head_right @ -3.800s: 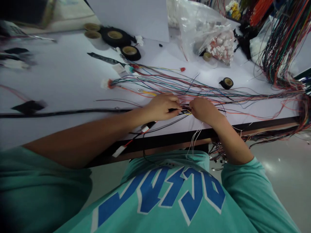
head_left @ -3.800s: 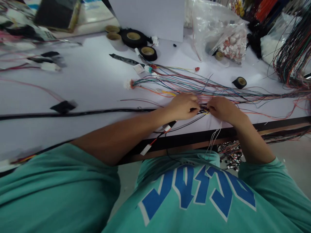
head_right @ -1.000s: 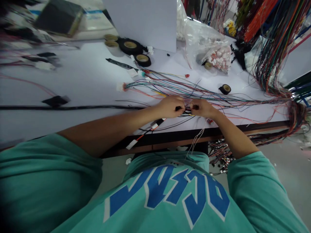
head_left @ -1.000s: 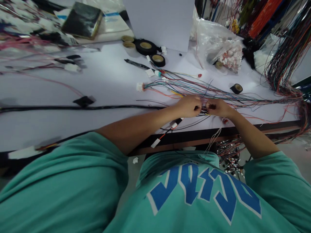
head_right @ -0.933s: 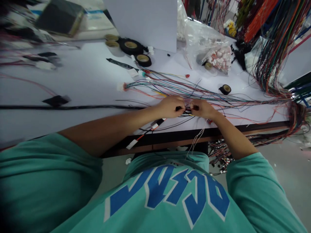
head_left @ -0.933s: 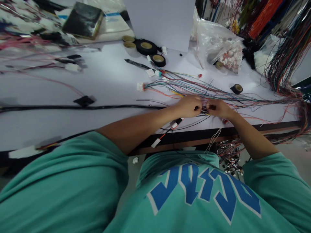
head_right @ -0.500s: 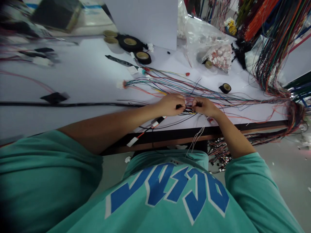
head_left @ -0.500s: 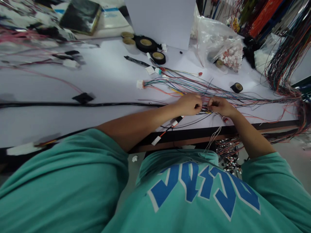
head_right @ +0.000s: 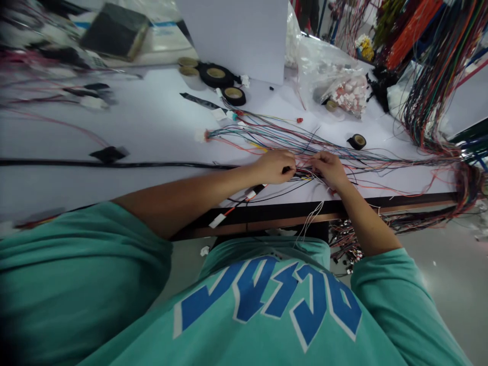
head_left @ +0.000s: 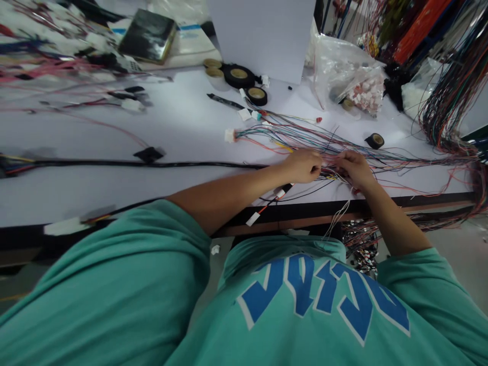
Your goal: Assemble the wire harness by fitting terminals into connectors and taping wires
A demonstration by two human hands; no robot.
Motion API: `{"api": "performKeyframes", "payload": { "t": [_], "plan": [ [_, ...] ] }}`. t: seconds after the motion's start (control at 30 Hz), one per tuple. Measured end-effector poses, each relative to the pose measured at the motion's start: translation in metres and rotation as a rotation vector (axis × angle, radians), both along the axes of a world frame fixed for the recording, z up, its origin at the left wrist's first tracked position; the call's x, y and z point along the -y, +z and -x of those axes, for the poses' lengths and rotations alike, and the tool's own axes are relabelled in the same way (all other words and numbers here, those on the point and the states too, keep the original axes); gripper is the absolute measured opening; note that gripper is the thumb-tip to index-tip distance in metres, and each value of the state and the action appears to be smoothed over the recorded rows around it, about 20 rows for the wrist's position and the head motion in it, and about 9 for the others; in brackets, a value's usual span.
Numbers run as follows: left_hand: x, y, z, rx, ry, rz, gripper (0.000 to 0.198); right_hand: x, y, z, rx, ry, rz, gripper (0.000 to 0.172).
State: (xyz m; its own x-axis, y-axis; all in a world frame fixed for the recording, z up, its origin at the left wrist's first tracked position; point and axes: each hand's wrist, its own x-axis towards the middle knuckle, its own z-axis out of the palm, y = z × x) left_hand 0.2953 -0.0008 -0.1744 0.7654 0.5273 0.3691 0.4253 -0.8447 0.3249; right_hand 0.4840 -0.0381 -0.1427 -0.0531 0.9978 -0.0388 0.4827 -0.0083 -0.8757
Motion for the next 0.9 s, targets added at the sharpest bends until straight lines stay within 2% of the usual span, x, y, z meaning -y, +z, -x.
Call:
{"api": "performKeyframes", "payload": {
  "t": [0.07, 0.13, 0.2, 0.27, 0.33, 0.37, 0.43, 0.53, 0.6, 0.67, 0.73, 0.9],
  "plan": [
    [0.001, 0.001, -0.001, -0.017, 0.013, 0.005, 0.019, 0.002, 0.001, -0.002, -0.124, -0.085, 0.056, 0.021],
    [0.001, 0.001, -0.002, -0.029, 0.019, 0.016, 0.018, 0.005, 0.008, -0.005, -0.089, -0.02, 0.106, 0.021],
    [0.002, 0.002, -0.003, -0.031, 0.017, 0.025, 0.017, 0.011, 0.018, -0.008, 0.073, 0.096, 0.109, 0.02],
    [0.002, 0.002, -0.003, -0.022, 0.017, 0.023, 0.017, 0.016, 0.026, -0.012, 0.296, 0.159, 0.021, 0.016],
    [0.002, 0.001, -0.003, -0.006, 0.011, 0.017, 0.017, 0.02, 0.03, -0.019, 0.455, 0.159, -0.094, 0.014],
    [0.001, 0.001, -0.004, 0.001, 0.007, 0.017, 0.017, 0.02, 0.03, -0.023, 0.46, 0.139, -0.127, 0.014],
    [0.001, -0.001, -0.004, 0.009, 0.004, 0.029, 0.016, 0.02, 0.025, -0.031, 0.256, 0.045, -0.127, 0.015],
    [-0.001, -0.003, -0.006, 0.025, 0.001, 0.048, 0.016, 0.02, 0.016, -0.041, -0.261, -0.109, -0.061, 0.02],
    [-0.003, -0.004, -0.006, 0.033, -0.011, 0.05, 0.015, 0.022, 0.012, -0.044, -0.488, -0.115, -0.006, 0.024],
    [-0.004, -0.005, -0.006, 0.038, -0.021, 0.047, 0.015, 0.025, 0.011, -0.045, -0.582, -0.088, 0.026, 0.032],
    [-0.004, -0.005, -0.004, 0.037, -0.02, 0.038, 0.015, 0.029, 0.012, -0.048, -0.661, -0.124, 0.02, 0.038],
    [-0.002, -0.008, -0.005, 0.027, -0.004, 0.027, 0.015, 0.032, 0.025, -0.064, -0.969, -0.452, -0.099, 0.036]
  ]
}}
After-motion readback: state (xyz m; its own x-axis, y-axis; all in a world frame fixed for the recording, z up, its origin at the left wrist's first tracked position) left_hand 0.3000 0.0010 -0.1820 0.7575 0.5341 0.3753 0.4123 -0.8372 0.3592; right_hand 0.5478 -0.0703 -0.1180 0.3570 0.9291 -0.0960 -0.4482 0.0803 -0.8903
